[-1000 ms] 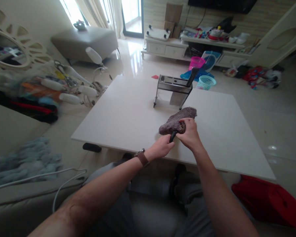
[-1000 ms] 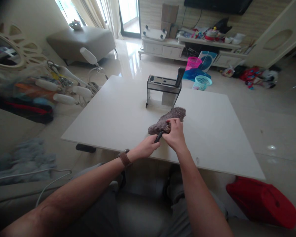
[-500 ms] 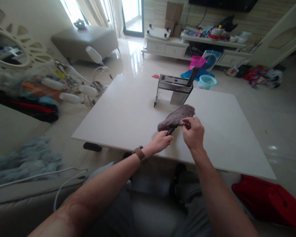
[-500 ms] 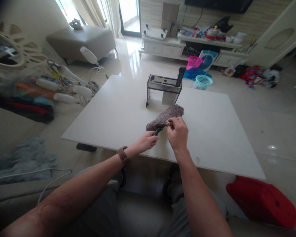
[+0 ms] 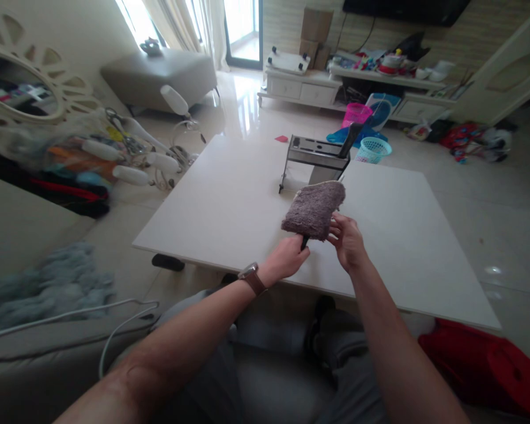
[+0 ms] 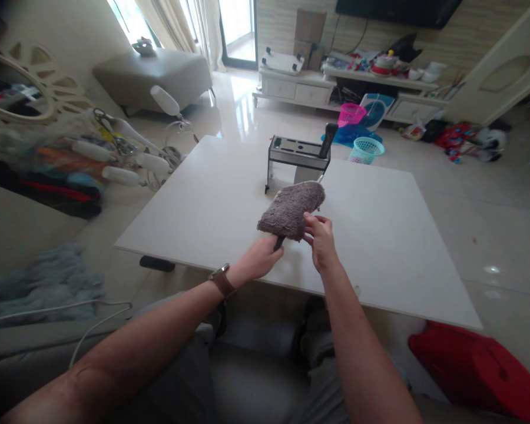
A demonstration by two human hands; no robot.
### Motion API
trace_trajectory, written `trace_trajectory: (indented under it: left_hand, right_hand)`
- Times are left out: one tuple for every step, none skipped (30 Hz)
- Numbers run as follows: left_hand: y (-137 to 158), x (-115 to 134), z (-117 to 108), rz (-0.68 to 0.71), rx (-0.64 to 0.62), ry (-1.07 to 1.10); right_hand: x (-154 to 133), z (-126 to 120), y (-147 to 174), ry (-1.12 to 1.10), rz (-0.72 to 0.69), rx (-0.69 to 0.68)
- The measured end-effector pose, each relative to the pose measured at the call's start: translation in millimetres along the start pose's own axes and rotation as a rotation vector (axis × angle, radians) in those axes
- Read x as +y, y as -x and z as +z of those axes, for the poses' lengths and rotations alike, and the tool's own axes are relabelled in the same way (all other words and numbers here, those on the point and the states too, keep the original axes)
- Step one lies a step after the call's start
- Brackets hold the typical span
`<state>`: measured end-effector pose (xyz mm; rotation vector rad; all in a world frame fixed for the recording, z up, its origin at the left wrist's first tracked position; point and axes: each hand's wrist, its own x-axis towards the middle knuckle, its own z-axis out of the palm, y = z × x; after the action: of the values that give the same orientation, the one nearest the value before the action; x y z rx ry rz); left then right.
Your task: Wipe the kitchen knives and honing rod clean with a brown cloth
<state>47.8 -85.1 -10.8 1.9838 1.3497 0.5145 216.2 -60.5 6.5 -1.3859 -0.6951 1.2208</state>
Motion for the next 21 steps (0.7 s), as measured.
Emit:
trace_trajectory:
  left_hand:
    - [2, 1, 1, 0.026, -0.026, -0.087]
    - [3, 3, 2, 0.049, -0.056, -0.162]
    - [5, 5, 4, 0.073, -0.085, -0.226]
    - [6, 7, 6, 0.098, -0.107, -0.276]
    - [7, 8, 8, 0.123, -0.122, -0.306]
    - [8, 9, 9, 0.148, -0.127, -0.318]
    - [8, 10, 10, 0.171, -0.126, -0.314]
    - [8, 11, 11, 0.188, -0.121, -0.301]
    - [7, 12, 10, 0.198, -0.116, -0.286]
    - [6, 12, 9, 0.202, -0.113, -0.272]
    - [6, 12, 7, 0.203, -0.113, -0.263]
    - [5, 11, 5, 0.203, -0.115, -0.26]
    - [4, 11, 2, 0.203, -0.119, -0.261]
    - [4, 11, 0, 0.205, -0.121, -0.264]
    - [4, 10, -3, 0.207, -0.122, -0.269]
    - [4, 10, -5, 0.209, -0.12, -0.274]
    - [5, 9, -7, 0.21, -0.114, -0.28]
    - [5, 9, -8, 0.208, -0.107, -0.285]
    - [5, 8, -9, 0.204, -0.1, -0.291]
    - [6, 8, -10, 0.199, -0.093, -0.299]
    - [6, 7, -10, 0.194, -0.086, -0.31]
  right_hand:
    - [-1, 0, 0, -0.025, 0.017, 0.045]
    - [-2, 1, 0, -0.037, 0.01, 0.083]
    - [-1, 1, 0, -0.048, -0.016, 0.108]
    - [0, 1, -1, -0.068, -0.051, 0.123]
    - [1, 1, -2, -0.1, -0.083, 0.133]
    - [2, 1, -4, -0.148, -0.102, 0.139]
    - [3, 0, -6, -0.208, -0.103, 0.142]
    - [3, -1, -7, -0.275, -0.09, 0.136]
    - [2, -3, -8, -0.342, -0.073, 0.124]
    - [0, -5, -9, -0.402, -0.07, 0.103]
    - [-2, -8, -8, -0.451, -0.085, 0.072]
    - [-5, -10, -8, -0.489, -0.117, 0.037]
    - [-8, -12, -6, -0.517, -0.157, 0.007]
    - [-11, -14, -5, -0.539, -0.191, -0.013]
    - [-13, -16, -4, -0.556, -0.213, -0.026]
    - [-15, -17, -3, -0.568, -0.22, -0.033]
    - [-16, -18, -3, -0.572, -0.215, -0.034]
    - [-16, -19, -3, -0.565, -0.205, -0.035]
    - [-15, -20, -4, -0.54, -0.199, -0.036]
    - [-14, -21, -6, -0.489, -0.208, -0.044]
    - [-13, -21, -7, -0.399, -0.25, -0.058]
